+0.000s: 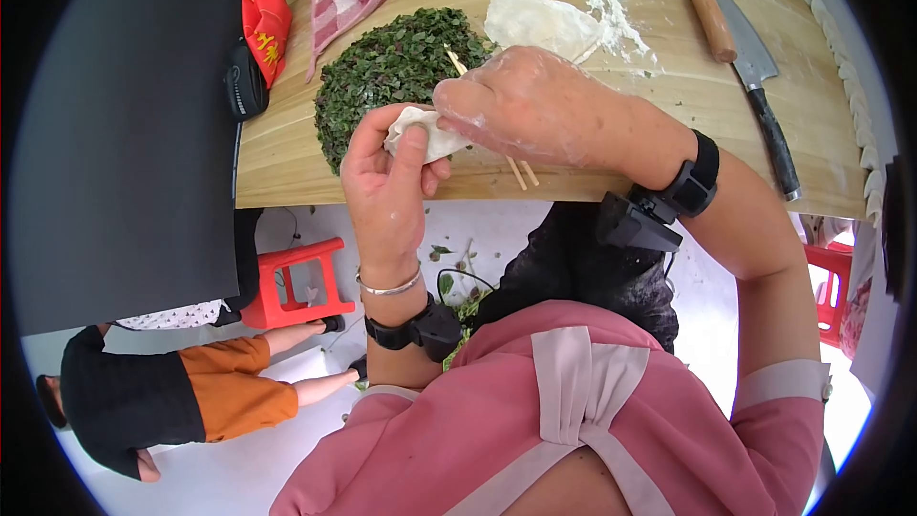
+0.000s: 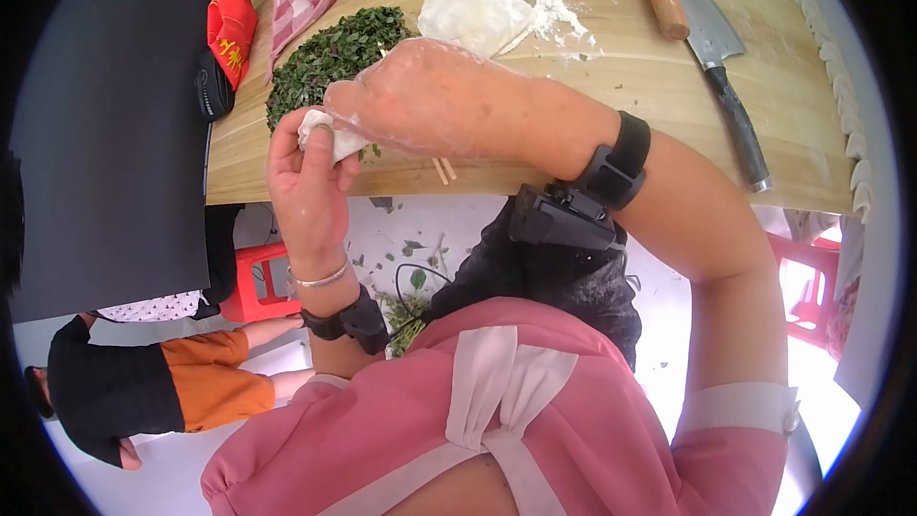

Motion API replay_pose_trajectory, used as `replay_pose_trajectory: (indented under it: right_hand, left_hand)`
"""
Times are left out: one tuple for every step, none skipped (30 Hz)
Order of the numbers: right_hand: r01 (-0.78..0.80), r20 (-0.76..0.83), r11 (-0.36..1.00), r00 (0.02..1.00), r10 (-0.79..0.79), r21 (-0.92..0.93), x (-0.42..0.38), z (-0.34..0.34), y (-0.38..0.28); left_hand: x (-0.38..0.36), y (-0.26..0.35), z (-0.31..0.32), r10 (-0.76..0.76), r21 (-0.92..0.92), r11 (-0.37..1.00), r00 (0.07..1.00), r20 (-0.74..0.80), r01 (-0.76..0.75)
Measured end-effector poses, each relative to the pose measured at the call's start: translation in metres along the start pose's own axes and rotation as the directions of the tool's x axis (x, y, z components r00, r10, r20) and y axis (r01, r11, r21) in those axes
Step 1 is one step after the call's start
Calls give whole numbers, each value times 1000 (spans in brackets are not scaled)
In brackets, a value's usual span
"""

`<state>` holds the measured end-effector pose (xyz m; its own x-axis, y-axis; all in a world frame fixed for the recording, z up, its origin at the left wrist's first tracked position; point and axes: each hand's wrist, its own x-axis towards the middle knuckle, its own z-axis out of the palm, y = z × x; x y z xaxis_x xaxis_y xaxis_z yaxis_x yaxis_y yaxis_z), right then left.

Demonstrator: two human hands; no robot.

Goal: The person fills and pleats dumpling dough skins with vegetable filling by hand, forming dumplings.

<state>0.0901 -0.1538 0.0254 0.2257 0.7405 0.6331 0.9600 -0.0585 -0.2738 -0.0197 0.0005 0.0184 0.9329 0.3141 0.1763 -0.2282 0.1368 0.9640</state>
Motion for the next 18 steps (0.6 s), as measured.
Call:
replay_pose_trajectory:
  right_hand:
    - [-10, 25, 1000, 1000, 11, -9, 0, -1, 0]
    - [-21, 51, 1000, 998, 22, -19, 0, -2, -1]
    - [-20, 51, 1000, 998, 21, -20, 0, -4, 0]
    - [-12, 79, 1000, 997, 11, 14, -1, -8, 1]
    - [-5, 106, 999, 994, 0, 47, -1, -9, 1]
    - [-4, 106, 999, 994, -1, 47, -1, -9, 1]
    - [-5, 101, 998, 995, -1, 59, -1, -8, 1]
    - [-5, 95, 997, 995, -2, 72, 0, -7, 0]
    - [-5, 95, 997, 995, -2, 73, -1, -4, 0]
    - [-1, 52, 998, 999, -2, 61, -1, -1, 1]
    - [2, 8, 999, 1000, -2, 50, -1, 2, 1]
    - [4, 9, 999, 1000, -4, 51, -1, 3, 1]
    - [0, -20, 997, 1000, 1, 77, -1, 5, 1]
    - [-3, -48, 995, 999, 8, 103, -1, 5, 1]
    - [-3, -48, 995, 999, 8, 103, 0, 3, 0]
    - [-39, 8, 992, 999, 38, 119, -1, -1, 1]
    - [-76, 66, 988, 996, 68, 132, -1, -5, 1]
    - [-76, 66, 988, 996, 67, 131, -1, -9, 1]
  left_hand:
    - [0, 0, 0, 2, -1, 1000, 1000, -1, -2]
    - [-1, 0, -2, -8, 13, 1000, 1000, 2, 8]
    - [-1, 0, -2, -18, 28, 999, 1000, 4, 18]
    - [-2, 0, -2, -17, 27, 999, 1000, 4, 17]
    - [-2, 0, -1, -29, 45, 999, 1000, 1, 28]
    - [-3, 0, -1, -41, 63, 997, 999, -2, 41]
    - [-3, 0, -2, -41, 62, 997, 999, -2, 41]
    - [-3, -1, -2, -34, 74, 997, 999, 9, 33]
    - [-3, -1, -3, -28, 85, 996, 999, 19, 26]
    - [-3, 0, -3, -27, 85, 996, 999, 18, 26]
    - [-3, 0, -4, -31, 105, 994, 999, 23, 28]
    - [-3, 1, -4, -34, 125, 992, 999, 28, 30]
    - [-3, 1, -4, -33, 125, 992, 999, 27, 30]
    - [-2, 1, -3, -7, 147, 989, 1000, 26, 3]
    - [-2, 1, -2, 20, 168, 985, 999, 26, -24]
    - [-2, 0, -2, 20, 168, 986, 999, 26, -24]
    - [-3, -1, -1, 50, 185, 981, 998, 38, -56]
    - [-3, -2, -1, 81, 202, 975, 995, 49, -90]
